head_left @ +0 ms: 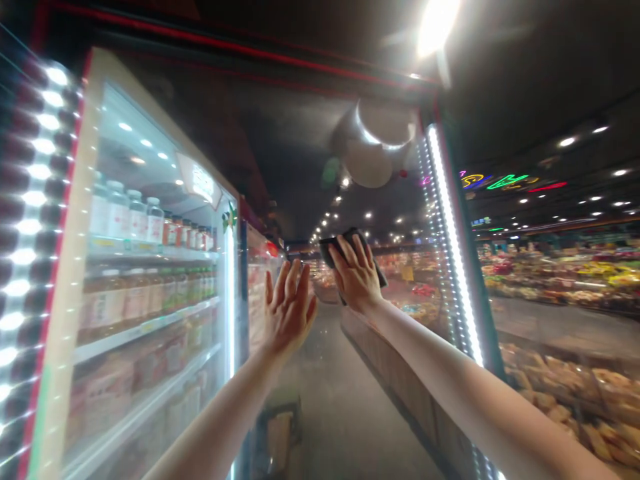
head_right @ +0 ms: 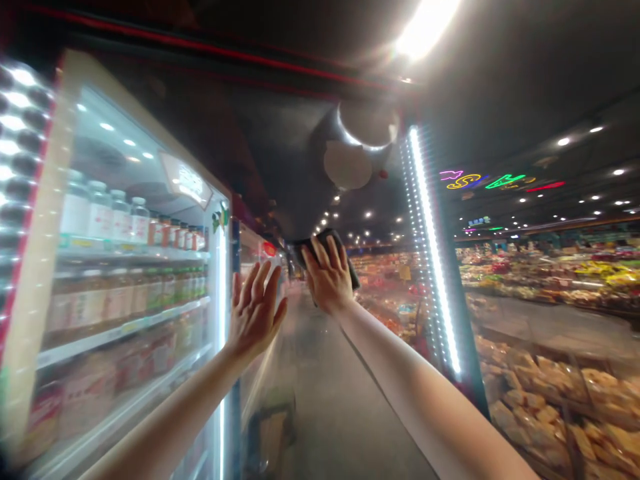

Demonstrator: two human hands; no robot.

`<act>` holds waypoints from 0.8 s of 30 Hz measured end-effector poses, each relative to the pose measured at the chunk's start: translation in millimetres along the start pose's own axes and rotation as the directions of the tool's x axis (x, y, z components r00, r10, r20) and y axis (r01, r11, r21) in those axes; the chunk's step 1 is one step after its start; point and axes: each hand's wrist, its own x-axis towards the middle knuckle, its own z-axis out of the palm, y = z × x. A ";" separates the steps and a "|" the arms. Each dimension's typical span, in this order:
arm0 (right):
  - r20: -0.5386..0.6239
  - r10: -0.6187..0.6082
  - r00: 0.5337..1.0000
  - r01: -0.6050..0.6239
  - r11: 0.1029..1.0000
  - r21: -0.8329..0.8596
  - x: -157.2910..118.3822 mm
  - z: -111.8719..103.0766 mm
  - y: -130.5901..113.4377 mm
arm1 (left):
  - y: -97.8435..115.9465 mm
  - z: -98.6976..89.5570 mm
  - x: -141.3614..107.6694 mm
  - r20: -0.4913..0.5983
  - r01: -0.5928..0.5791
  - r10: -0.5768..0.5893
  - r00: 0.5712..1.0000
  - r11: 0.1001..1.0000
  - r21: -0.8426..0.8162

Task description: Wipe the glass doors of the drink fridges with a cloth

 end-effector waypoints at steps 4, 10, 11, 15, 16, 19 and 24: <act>0.100 -0.185 0.978 0.186 0.982 -0.001 21.7 -14.2 30.2 | 22.0 16.4 13.5 0.010 -0.017 0.017 1.000 1.000 -0.025; -0.067 0.149 0.987 -0.149 0.989 -0.002 19.7 -16.8 129.8 | 31.8 28.9 11.6 0.045 -0.092 0.090 0.995 0.994 0.056; -0.109 0.264 0.958 -0.264 0.964 0.016 14.9 -13.4 135.5 | 31.9 29.0 10.9 0.048 -0.095 0.093 0.995 0.993 0.063; -0.200 0.618 0.761 -0.617 0.784 0.075 -8.4 1.0 112.3 | 32.1 27.6 10.8 0.060 -0.103 0.101 0.993 0.994 0.037; -0.208 0.626 0.751 -0.627 0.776 0.073 -13.6 3.8 99.5 | 32.1 27.4 11.1 0.060 -0.102 0.101 0.993 0.994 0.023; -0.172 0.451 0.876 -0.453 0.891 0.028 -21.7 7.5 67.2 | 31.4 27.9 12.6 0.050 -0.108 0.109 0.993 0.994 -0.022; -0.040 0.119 0.992 -0.121 0.992 -0.035 1.4 -4.2 81.6 | 31.2 30.5 15.1 0.019 -0.116 0.118 0.993 0.992 -0.053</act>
